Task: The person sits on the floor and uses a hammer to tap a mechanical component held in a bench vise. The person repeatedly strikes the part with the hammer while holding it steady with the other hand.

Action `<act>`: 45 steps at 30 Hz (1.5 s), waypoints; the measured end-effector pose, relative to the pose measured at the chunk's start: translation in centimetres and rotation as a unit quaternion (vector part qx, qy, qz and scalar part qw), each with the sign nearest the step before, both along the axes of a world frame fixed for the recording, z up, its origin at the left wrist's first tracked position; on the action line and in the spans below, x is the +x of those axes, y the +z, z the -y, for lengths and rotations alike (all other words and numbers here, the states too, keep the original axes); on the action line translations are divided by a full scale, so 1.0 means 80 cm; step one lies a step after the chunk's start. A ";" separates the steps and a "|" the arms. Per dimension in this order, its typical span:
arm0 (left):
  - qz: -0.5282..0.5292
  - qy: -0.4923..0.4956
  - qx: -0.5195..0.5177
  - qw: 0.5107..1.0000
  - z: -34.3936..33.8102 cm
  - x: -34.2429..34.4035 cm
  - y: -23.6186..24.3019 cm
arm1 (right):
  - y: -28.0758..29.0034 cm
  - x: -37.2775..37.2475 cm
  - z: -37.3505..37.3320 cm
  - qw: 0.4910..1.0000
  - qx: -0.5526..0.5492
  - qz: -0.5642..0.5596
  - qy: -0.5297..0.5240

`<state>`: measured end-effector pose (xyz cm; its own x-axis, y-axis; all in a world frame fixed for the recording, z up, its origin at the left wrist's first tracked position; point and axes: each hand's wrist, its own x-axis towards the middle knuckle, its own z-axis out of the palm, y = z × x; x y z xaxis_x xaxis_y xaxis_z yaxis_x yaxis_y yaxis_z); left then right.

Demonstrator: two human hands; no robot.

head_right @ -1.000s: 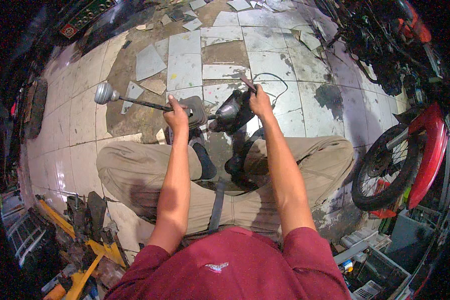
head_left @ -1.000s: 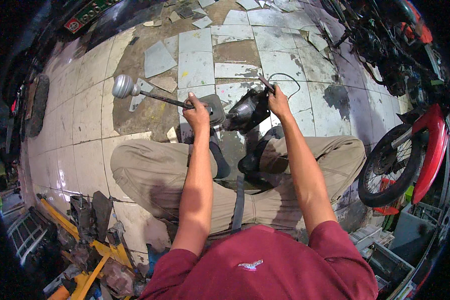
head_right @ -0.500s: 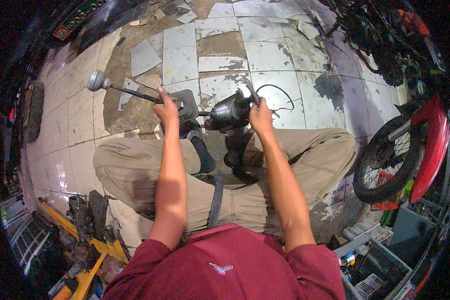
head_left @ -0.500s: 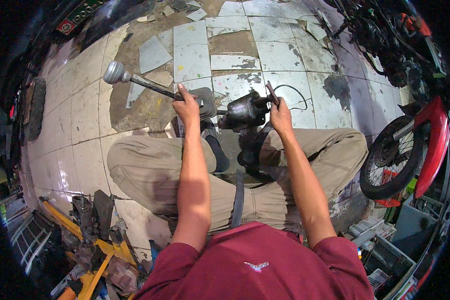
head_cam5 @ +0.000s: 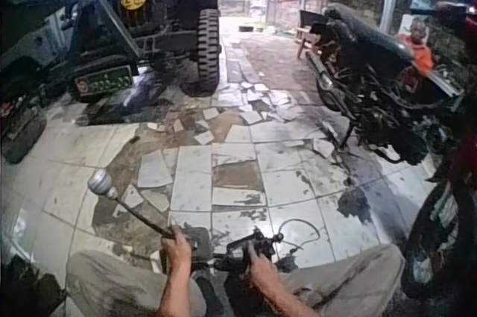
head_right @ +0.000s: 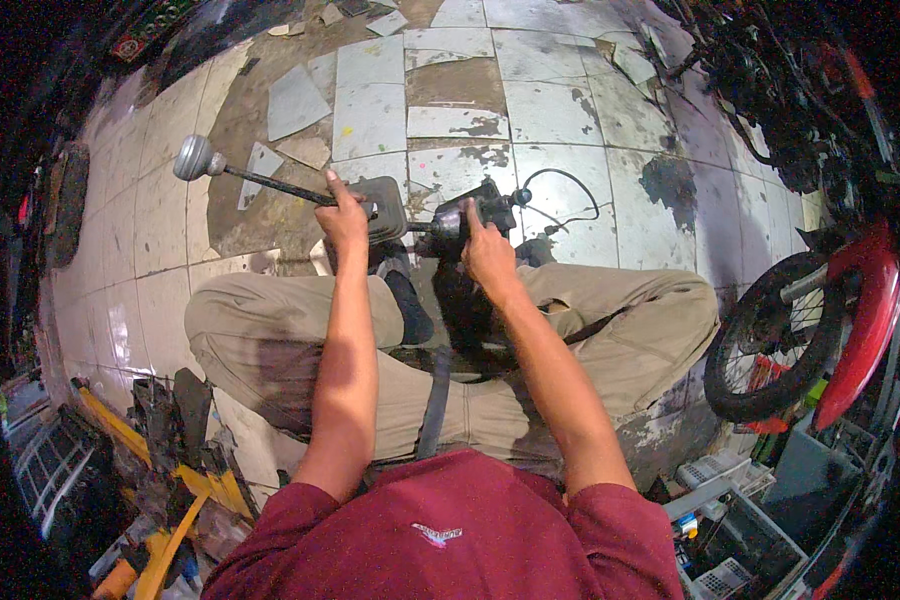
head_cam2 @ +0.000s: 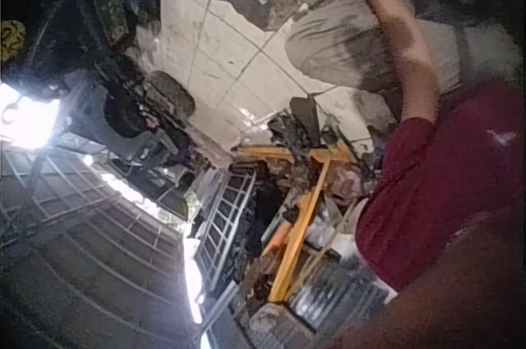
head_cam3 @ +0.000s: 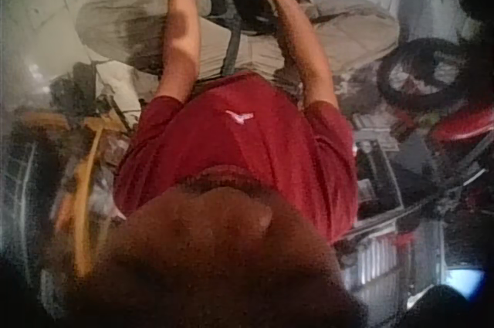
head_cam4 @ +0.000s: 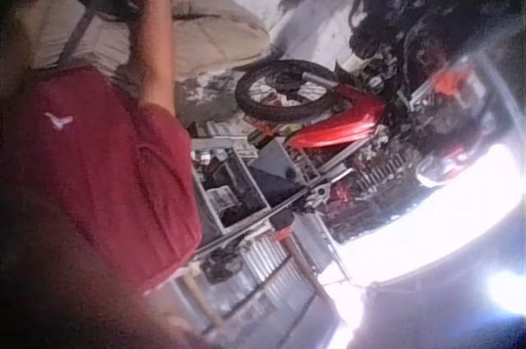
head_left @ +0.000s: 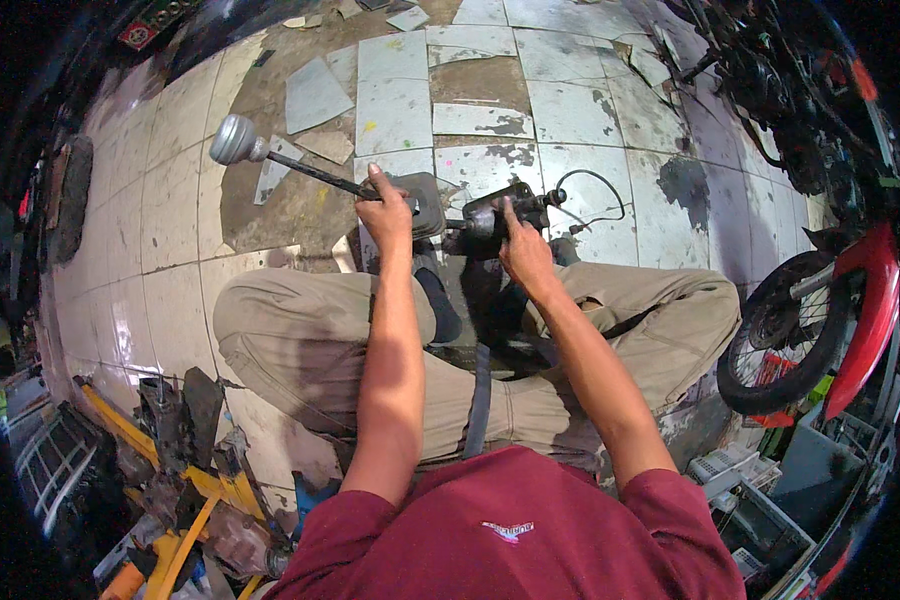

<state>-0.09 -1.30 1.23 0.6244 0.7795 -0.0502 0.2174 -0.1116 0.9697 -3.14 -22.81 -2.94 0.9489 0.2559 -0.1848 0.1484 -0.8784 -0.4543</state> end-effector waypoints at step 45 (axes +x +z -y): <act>0.025 -0.023 -0.056 0.998 -0.009 0.001 -0.004 | -0.030 0.100 -0.037 0.990 -0.065 -0.002 0.125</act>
<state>0.03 -0.61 0.95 0.6626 0.7418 -0.1034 0.1659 -0.0108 0.9861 4.88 -19.81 -5.35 0.8583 0.4557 -0.2358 0.3664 -0.8661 -0.3400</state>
